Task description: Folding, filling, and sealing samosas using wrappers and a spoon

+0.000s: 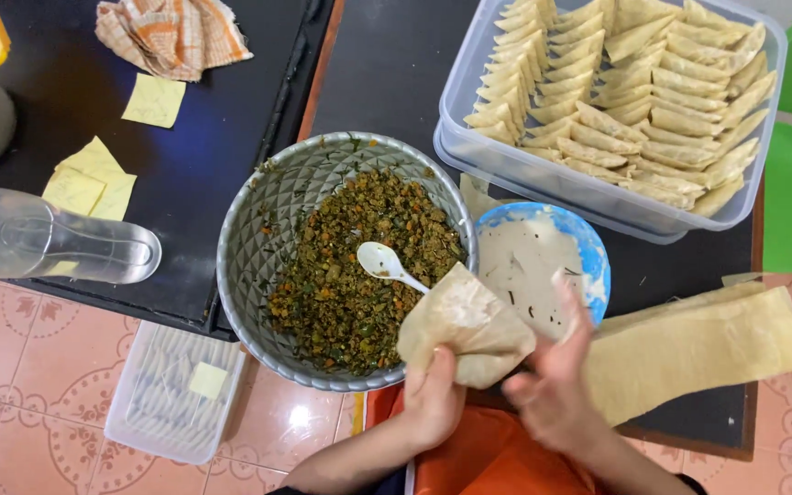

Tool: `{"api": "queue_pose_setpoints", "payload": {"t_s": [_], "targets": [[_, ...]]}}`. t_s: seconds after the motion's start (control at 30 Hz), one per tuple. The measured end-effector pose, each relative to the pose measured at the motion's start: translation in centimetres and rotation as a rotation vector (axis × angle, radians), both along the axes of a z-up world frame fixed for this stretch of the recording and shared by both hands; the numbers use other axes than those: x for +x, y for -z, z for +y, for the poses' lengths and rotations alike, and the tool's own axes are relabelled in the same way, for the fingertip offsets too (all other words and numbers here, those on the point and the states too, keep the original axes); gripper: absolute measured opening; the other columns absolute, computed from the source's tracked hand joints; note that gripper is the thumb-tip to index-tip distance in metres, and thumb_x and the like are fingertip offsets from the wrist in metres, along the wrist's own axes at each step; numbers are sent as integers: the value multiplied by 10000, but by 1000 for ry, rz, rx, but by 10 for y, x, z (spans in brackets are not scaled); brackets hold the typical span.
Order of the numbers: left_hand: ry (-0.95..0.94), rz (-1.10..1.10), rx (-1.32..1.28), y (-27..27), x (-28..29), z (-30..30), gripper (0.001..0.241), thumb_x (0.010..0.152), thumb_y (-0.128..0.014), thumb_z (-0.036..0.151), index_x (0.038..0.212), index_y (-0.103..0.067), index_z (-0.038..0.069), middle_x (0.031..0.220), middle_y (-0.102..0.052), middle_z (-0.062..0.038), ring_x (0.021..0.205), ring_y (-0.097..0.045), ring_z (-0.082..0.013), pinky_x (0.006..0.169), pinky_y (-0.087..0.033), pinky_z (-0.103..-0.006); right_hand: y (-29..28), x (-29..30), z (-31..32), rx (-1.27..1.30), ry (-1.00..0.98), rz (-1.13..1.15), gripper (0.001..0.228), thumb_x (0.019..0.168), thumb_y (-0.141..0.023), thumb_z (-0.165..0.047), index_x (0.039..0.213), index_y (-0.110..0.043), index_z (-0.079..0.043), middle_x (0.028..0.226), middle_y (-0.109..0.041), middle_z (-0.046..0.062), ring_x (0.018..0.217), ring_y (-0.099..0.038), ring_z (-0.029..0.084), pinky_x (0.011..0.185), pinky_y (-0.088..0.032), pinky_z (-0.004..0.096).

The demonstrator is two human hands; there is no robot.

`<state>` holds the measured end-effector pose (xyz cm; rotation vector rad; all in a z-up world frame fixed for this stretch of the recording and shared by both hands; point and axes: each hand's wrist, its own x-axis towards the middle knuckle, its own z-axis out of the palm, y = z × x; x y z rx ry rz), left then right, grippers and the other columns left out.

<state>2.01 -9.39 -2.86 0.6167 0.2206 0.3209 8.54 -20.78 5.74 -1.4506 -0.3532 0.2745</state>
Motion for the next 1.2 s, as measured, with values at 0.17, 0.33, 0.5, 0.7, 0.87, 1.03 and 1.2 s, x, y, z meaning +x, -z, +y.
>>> {"api": "queue_pose_setpoints", "payload": {"t_s": [0.17,0.33,0.5,0.7,0.87,1.03,1.2], "targets": [[117,-176,629,-41,7,19,553,1143,-290,437,1523,-374,44,1544,-278,-168,1438,-211,-297,1223,-153,-474,-34,-3,17,-163,29,-346,717,1006,-515,-98,1537,-36,-48,1147,-432,211,953,-492,291,859,-460,398],[243,-749,1230,-38,11,54,521,1189,-173,505,1567,-419,243,1679,-310,-28,1619,-25,-378,1297,150,-779,-52,28,-6,-9,-243,497,1031,808,-782,-331,1597,-128,-216,697,-634,35,574,-561,68,555,-417,212],[-27,-619,1487,-69,19,59,431,1154,-330,366,1336,-655,149,1459,-602,-112,1542,-235,-331,1270,77,-694,-83,22,-22,437,-268,640,997,807,-799,90,1564,-230,-222,1324,-585,280,925,-771,267,650,-546,244],[-4,-51,947,-109,9,34,568,1092,-368,372,1049,-773,-23,1014,-793,-177,790,-795,-226,639,-592,-276,-108,-1,-19,-820,231,-789,253,847,-832,-326,816,-693,-118,903,-696,-20,804,-672,79,581,-448,179],[232,215,633,-93,10,50,482,1067,-498,258,596,-468,159,533,-440,52,468,-380,-73,429,-243,-266,-61,17,-17,-79,131,4,739,816,-784,-25,1427,-373,-86,894,-698,194,658,-676,190,619,-592,226],[359,260,589,-88,19,51,546,1078,-478,342,556,-433,191,516,-412,78,481,-342,-49,468,-244,-268,-55,11,-8,18,180,122,563,757,-776,91,1208,-473,-53,688,-683,208,532,-674,232,505,-646,287],[119,-189,129,-91,25,18,742,998,-558,-40,1612,-141,-40,1430,-515,-294,1396,-486,-430,1249,-376,-592,-42,7,0,-22,226,-44,640,872,-702,72,1406,-359,-14,807,-694,189,687,-692,231,708,-641,299]]}}
